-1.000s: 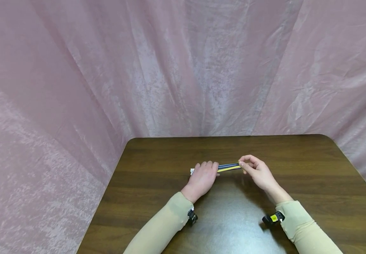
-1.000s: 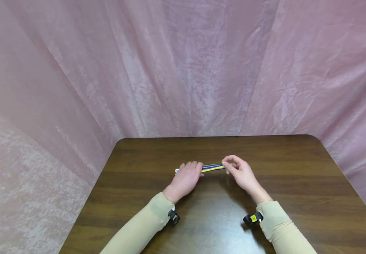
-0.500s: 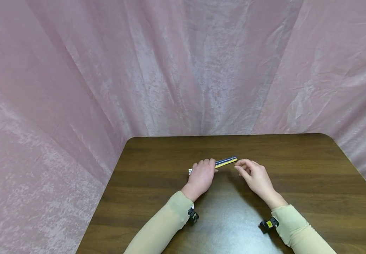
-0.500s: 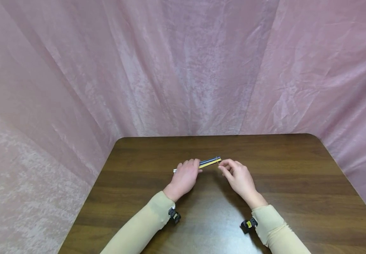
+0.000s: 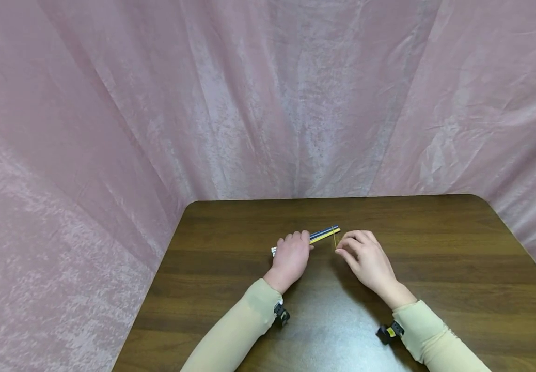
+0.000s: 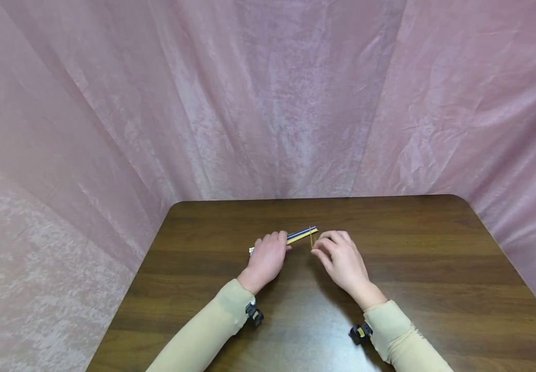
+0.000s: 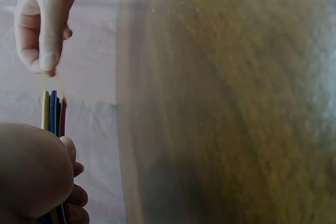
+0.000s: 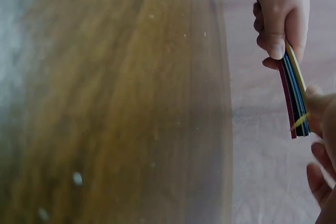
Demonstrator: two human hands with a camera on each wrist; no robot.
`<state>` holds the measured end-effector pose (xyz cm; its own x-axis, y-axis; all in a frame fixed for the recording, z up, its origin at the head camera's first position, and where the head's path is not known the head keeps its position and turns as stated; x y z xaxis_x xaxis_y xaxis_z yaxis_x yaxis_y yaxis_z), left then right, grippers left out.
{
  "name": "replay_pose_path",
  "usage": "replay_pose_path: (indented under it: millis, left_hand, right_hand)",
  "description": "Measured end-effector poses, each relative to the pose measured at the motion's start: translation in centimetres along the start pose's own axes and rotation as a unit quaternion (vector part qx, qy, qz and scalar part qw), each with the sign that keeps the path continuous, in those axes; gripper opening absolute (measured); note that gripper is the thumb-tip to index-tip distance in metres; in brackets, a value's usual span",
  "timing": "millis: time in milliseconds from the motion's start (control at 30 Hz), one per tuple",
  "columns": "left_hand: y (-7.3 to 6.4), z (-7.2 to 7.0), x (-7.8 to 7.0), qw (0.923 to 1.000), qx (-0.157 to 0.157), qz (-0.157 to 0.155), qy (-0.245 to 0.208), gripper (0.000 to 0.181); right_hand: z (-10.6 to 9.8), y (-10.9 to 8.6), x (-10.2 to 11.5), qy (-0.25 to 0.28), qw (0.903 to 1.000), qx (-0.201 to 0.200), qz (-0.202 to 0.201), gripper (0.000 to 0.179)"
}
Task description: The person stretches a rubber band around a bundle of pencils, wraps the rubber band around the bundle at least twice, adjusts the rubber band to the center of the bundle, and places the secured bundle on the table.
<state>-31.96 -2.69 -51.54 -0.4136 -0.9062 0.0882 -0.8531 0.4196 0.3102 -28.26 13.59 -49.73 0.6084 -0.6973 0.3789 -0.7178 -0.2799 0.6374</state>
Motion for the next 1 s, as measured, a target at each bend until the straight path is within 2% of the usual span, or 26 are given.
replay_pose_path:
  millis: [100, 167, 300, 400, 467, 533, 633, 700, 800, 867, 933, 1000]
  left_hand:
    - [0.2, 0.1, 0.1, 0.9998, 0.01, -0.002, -0.015, 0.029]
    - [0.2, 0.2, 0.1, 0.9993, 0.018, 0.0, -0.032, 0.029]
    - [0.3, -0.1, 0.3, 0.9962, 0.027, -0.005, -0.083, 0.029]
    - [0.3, -0.4, 0.2, 0.9935, 0.03, -0.005, -0.11, 0.028]
    - [0.3, -0.7, -0.1, 0.9919, 0.037, 0.007, -0.121, 0.028]
    - [0.4, -0.7, -0.5, 0.9894, 0.053, 0.021, -0.133, 0.027]
    - [0.5, -0.5, -0.9, 0.986, 0.076, 0.036, -0.144, 0.025]
    - [0.7, -0.4, -0.7, 0.9862, 0.079, 0.032, -0.142, 0.023]
    - [1.0, -0.4, 0.4, 0.99, 0.064, 0.008, -0.126, 0.023]
    - [1.2, -0.3, 1.4, 0.9915, 0.05, -0.017, -0.119, 0.023]
    - [1.3, -0.2, 2.4, 0.9913, 0.041, -0.043, -0.117, 0.024]
    - [1.4, -0.1, 3.2, 0.9902, 0.035, -0.065, -0.119, 0.024]
  right_hand:
    - [0.3, 0.2, 1.1, 0.018, 0.9991, 0.011, -0.036, 0.015]
    - [0.5, 0.3, 1.3, 0.034, 0.9985, 0.02, -0.037, 0.013]
    - [1.2, 0.4, 0.1, 0.09, 0.9944, 0.045, 0.032, 0.01]
    - [2.0, 0.2, -1.2, 0.147, 0.9819, 0.073, 0.094, 0.011]
    - [2.7, 0.3, -1.3, 0.182, 0.9733, 0.094, 0.103, 0.013]
    - [3.3, 0.4, -0.7, 0.218, 0.9646, 0.117, 0.091, 0.014]
    - [4.0, 0.6, 1.2, 0.245, 0.9581, 0.143, 0.038, 0.015]
    - [4.0, 0.6, 2.7, 0.234, 0.9609, 0.147, -0.01, 0.016]
    - [3.4, 0.4, 5.2, 0.19, 0.9692, 0.131, -0.086, 0.018]
    - [2.8, 0.3, 6.7, 0.187, 0.9674, 0.123, -0.119, 0.021]
    - [2.6, 0.2, 7.7, 0.222, 0.958, 0.133, -0.124, 0.022]
    - [2.7, 0.3, 8.2, 0.285, 0.9412, 0.155, -0.096, 0.026]
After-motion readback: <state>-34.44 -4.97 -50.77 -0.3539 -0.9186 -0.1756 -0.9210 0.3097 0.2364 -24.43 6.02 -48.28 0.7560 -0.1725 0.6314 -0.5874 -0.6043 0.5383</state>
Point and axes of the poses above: each hand's wrist, its own y-axis towards the middle knuckle, its own z-axis out of the palm, x = y × z, the point moved 9 cm from there along y, towards the middle knuckle, and after that the axes turned 1 degree about -y, right-handed, at the moved point
